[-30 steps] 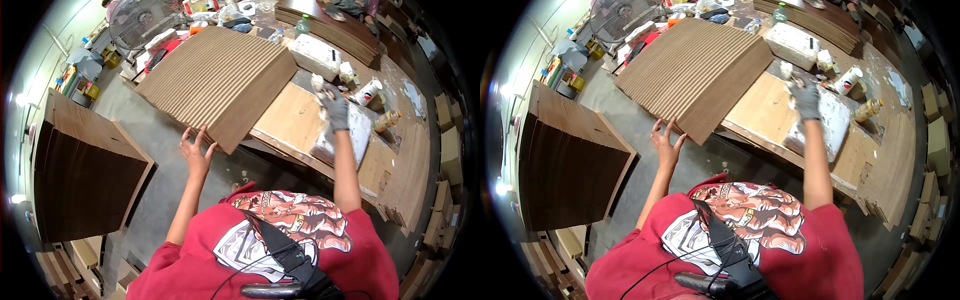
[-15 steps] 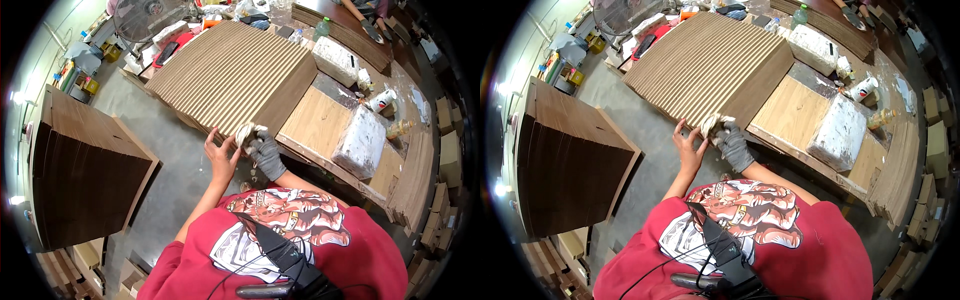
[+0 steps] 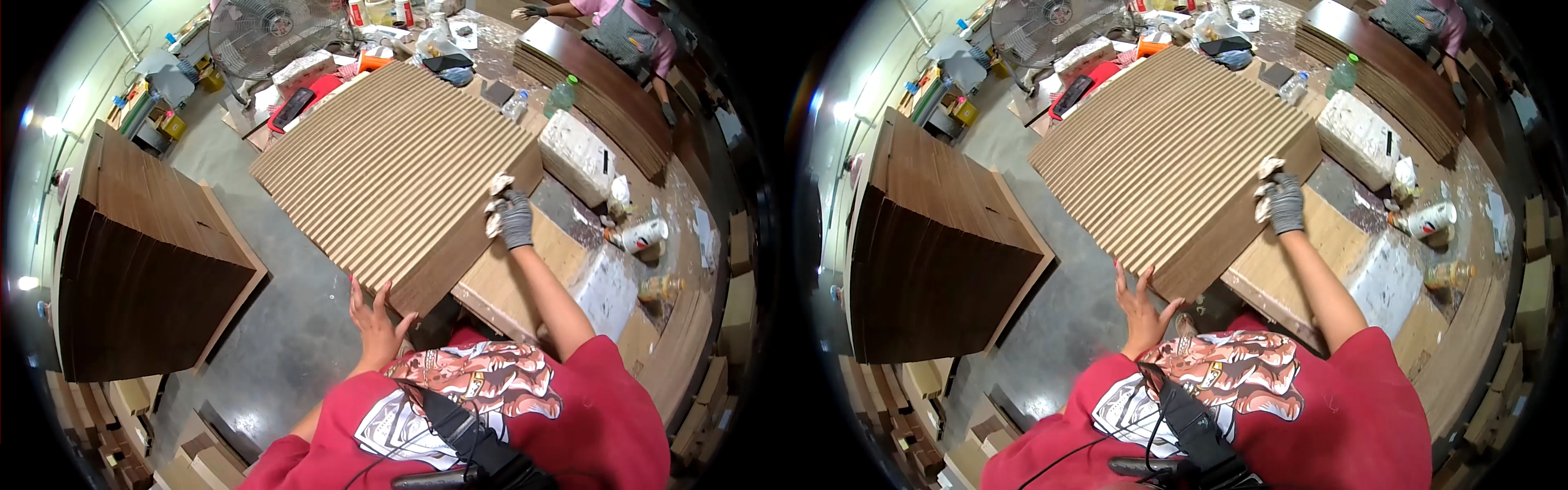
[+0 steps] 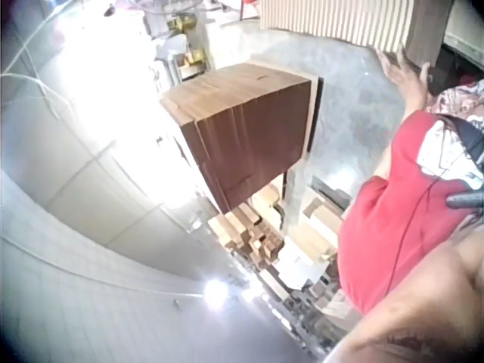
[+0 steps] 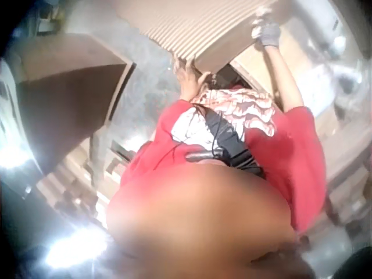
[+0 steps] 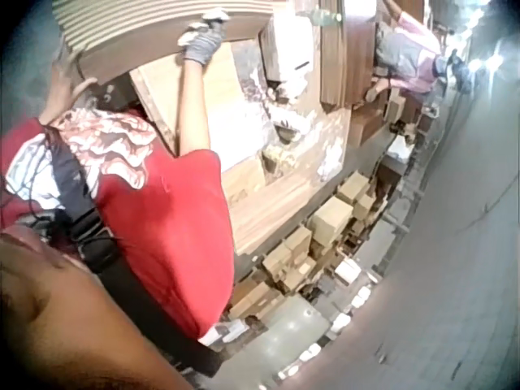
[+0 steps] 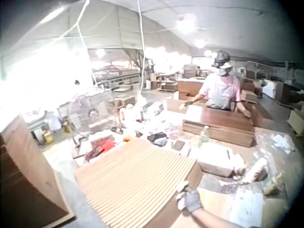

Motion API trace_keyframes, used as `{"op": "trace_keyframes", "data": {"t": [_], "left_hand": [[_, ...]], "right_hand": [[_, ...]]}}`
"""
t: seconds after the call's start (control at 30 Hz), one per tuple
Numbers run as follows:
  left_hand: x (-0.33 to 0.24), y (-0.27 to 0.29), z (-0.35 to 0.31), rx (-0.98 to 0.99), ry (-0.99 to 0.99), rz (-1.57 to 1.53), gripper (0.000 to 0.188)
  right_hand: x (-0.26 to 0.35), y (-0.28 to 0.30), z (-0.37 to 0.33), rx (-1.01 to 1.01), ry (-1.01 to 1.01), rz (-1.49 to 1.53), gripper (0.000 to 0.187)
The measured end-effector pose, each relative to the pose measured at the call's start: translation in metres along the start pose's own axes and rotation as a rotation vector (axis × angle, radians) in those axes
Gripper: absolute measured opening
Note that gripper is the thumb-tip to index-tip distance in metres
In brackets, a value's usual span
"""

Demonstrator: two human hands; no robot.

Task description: The person picks up wood planks one at a time and wipes both sides with a cloth, then places them on a stack.

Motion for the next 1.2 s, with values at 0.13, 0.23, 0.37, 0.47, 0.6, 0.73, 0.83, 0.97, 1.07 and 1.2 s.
{"op": "trace_keyframes", "data": {"t": [0.13, 0.23, 0.37, 0.47, 0.6, 0.73, 0.83, 0.97, 1.07, 1.2], "left_hand": [[-0.009, -0.007, 0.003, 0.025, 0.065, -0.004, 0.098], [-0.008, -0.01, 0.002, 0.025, 0.125, 0.032, 0.1], [-0.008, -0.012, -0.001, -0.001, 0.167, 0.045, 0.096], [-0.011, -0.011, 0.006, -0.014, 0.139, 0.015, 0.094], [-0.009, -0.008, 0.003, -0.052, 0.125, 0.004, 0.093], [-0.005, -0.01, 0.002, -0.057, 0.051, -0.018, 0.091], [-0.002, -0.014, -0.01, -0.099, -0.052, 0.021, 0.088], [-0.011, -0.011, -0.019, -0.132, -0.225, -0.014, 0.066], [-0.02, 0.005, -0.012, -0.043, -0.396, -0.18, 0.041], [-0.025, 0.009, -0.008, 0.05, -0.613, -0.303, 0.042]], "right_hand": [[-0.073, 0.107, 0.093, -0.102, 0.02, 0.163, 0.015], [-0.078, 0.139, 0.138, -0.111, -0.04, -0.18, 0.015], [-0.07, 0.147, 0.149, -0.181, -0.045, -0.538, 0.015], [-0.09, 0.162, 0.139, -0.265, 0.007, -0.644, 0.015], [-0.105, 0.107, 0.09, -0.228, -0.227, -0.104, 0.022], [-0.099, 0.083, 0.048, -0.3, -0.07, -0.239, 0.026], [-0.056, 0.057, 0.024, -0.339, -0.092, -0.032, 0.026], [0.008, 0.066, 0.017, -0.32, 0.061, -0.372, 0.025], [0.067, 0.037, 0.009, -0.048, 0.151, -0.605, 0.017], [0.105, -0.016, -0.024, 0.261, -0.172, -0.137, 0.016]]}}
Point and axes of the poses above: each hand's wrist, its own z-axis towards the middle knuckle, its own y-axis out of the back of the hand, x = y × z, the point moved 7 cm from there along z, towards the middle knuckle, and after that the axes turned 12 degrees about x, right-handed, at the moved point
